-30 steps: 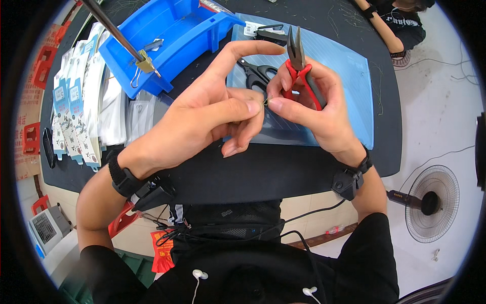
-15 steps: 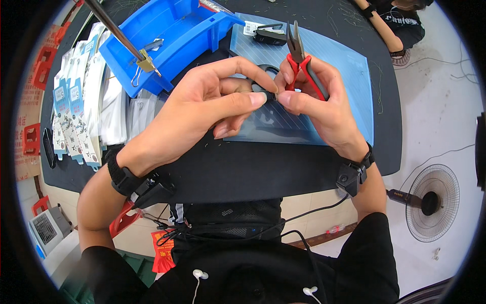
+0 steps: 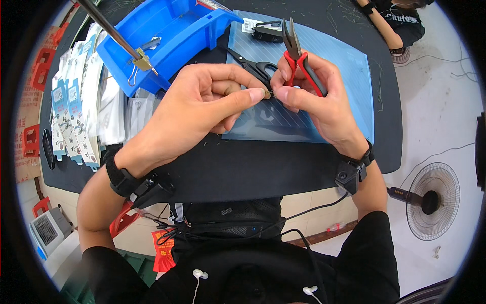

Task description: The person threads a piece of line through a hook's eye and wraps it around the shank before pulling it tight. Then, they use a pair of pliers to trim the excess line from the knot.

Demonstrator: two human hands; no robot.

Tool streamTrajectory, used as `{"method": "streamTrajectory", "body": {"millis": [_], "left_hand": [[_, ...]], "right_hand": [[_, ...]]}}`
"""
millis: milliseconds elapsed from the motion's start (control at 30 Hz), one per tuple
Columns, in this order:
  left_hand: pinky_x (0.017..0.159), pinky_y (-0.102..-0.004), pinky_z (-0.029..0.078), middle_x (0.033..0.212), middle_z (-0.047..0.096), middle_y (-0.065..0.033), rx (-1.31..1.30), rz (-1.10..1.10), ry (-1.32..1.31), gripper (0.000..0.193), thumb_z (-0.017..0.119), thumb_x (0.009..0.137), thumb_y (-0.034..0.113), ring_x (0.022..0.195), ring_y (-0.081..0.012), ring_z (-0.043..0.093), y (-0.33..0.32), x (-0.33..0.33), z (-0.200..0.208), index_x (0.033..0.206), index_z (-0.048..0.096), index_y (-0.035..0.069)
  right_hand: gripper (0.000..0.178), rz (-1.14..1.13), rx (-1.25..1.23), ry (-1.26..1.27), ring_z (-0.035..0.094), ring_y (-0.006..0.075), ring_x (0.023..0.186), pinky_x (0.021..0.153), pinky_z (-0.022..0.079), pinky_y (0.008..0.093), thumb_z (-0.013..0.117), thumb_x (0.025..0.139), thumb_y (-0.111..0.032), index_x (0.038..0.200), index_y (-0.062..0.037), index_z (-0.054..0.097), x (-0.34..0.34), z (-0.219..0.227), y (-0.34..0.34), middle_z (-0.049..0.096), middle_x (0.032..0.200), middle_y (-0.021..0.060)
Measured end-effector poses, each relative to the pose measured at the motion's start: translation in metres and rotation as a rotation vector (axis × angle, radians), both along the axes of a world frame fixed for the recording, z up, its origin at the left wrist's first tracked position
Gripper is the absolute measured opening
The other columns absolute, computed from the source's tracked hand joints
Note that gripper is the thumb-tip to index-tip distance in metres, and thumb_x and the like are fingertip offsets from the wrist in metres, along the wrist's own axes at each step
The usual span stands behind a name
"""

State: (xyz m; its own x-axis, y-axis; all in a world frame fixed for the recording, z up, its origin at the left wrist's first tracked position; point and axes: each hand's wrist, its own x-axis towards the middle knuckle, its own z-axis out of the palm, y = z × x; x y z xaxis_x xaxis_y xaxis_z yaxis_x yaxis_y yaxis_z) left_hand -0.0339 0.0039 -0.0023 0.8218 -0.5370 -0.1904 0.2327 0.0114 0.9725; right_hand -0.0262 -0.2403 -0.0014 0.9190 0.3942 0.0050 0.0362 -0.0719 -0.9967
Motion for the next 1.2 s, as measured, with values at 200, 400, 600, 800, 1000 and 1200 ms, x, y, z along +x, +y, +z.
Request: {"method": "streamTrajectory", "body": {"millis": [200,400,600,800,1000,1200], "left_hand": [[0.052,-0.0197,0.030,0.069,0.057,0.0061,0.045,-0.005,-0.030,0.021,0.070,0.104,0.021,0.058,0.0008,0.046,0.000,0.000,0.001,0.112,0.072,0.002],[0.053,-0.0197,0.030,0.068,0.056,0.0065,0.034,-0.010,-0.046,0.021,0.070,0.104,0.020,0.058,0.0006,0.045,0.001,0.000,0.000,0.113,0.072,0.001],[0.052,-0.0199,0.030,0.066,0.055,0.0073,-0.127,0.109,0.060,0.025,0.075,0.102,0.024,0.058,0.0001,0.044,0.002,0.003,-0.002,0.114,0.074,0.002],[0.054,-0.0220,0.028,0.069,0.051,0.0073,-0.237,0.155,0.043,0.019,0.067,0.106,0.015,0.058,-0.0004,0.040,0.002,0.002,-0.002,0.116,0.068,-0.001],[0.053,-0.0222,0.028,0.069,0.051,0.0070,-0.260,0.196,0.041,0.019,0.066,0.106,0.015,0.057,-0.0006,0.040,0.001,0.001,0.001,0.118,0.067,-0.001],[0.053,-0.0221,0.028,0.071,0.052,0.0064,-0.257,0.193,0.043,0.021,0.066,0.107,0.015,0.057,-0.0005,0.041,0.000,0.000,0.002,0.120,0.066,-0.001]], "right_hand": [[0.024,-0.032,0.001,0.009,0.063,0.0099,0.093,0.091,0.051,0.0289,0.080,0.087,-0.016,0.103,-0.0034,0.069,0.001,-0.002,0.001,0.071,0.091,0.0016],[0.025,-0.058,0.001,0.004,0.063,0.0084,0.090,0.086,0.050,0.0267,0.081,0.088,-0.018,0.104,-0.0035,0.069,0.001,-0.002,0.001,0.069,0.090,0.0005],[0.018,-0.183,-0.090,-0.258,0.061,0.0064,0.078,0.070,0.047,0.0266,0.078,0.089,-0.016,0.099,-0.0043,0.070,0.002,0.004,0.000,0.069,0.089,0.0003],[0.026,-0.222,-0.535,-0.774,0.064,0.0155,0.069,0.060,0.044,0.0278,0.075,0.075,-0.007,0.100,-0.0047,0.075,0.004,0.013,-0.008,0.072,0.085,0.0063],[0.030,-0.158,-0.581,-0.774,0.064,0.0172,0.066,0.054,0.042,0.0284,0.074,0.069,-0.007,0.099,-0.0035,0.076,0.005,0.016,-0.012,0.072,0.083,0.0069],[0.029,-0.143,-0.567,-0.736,0.063,0.0167,0.063,0.053,0.041,0.0280,0.072,0.068,-0.006,0.097,-0.0032,0.077,0.005,0.015,-0.008,0.072,0.081,0.0065]]}}
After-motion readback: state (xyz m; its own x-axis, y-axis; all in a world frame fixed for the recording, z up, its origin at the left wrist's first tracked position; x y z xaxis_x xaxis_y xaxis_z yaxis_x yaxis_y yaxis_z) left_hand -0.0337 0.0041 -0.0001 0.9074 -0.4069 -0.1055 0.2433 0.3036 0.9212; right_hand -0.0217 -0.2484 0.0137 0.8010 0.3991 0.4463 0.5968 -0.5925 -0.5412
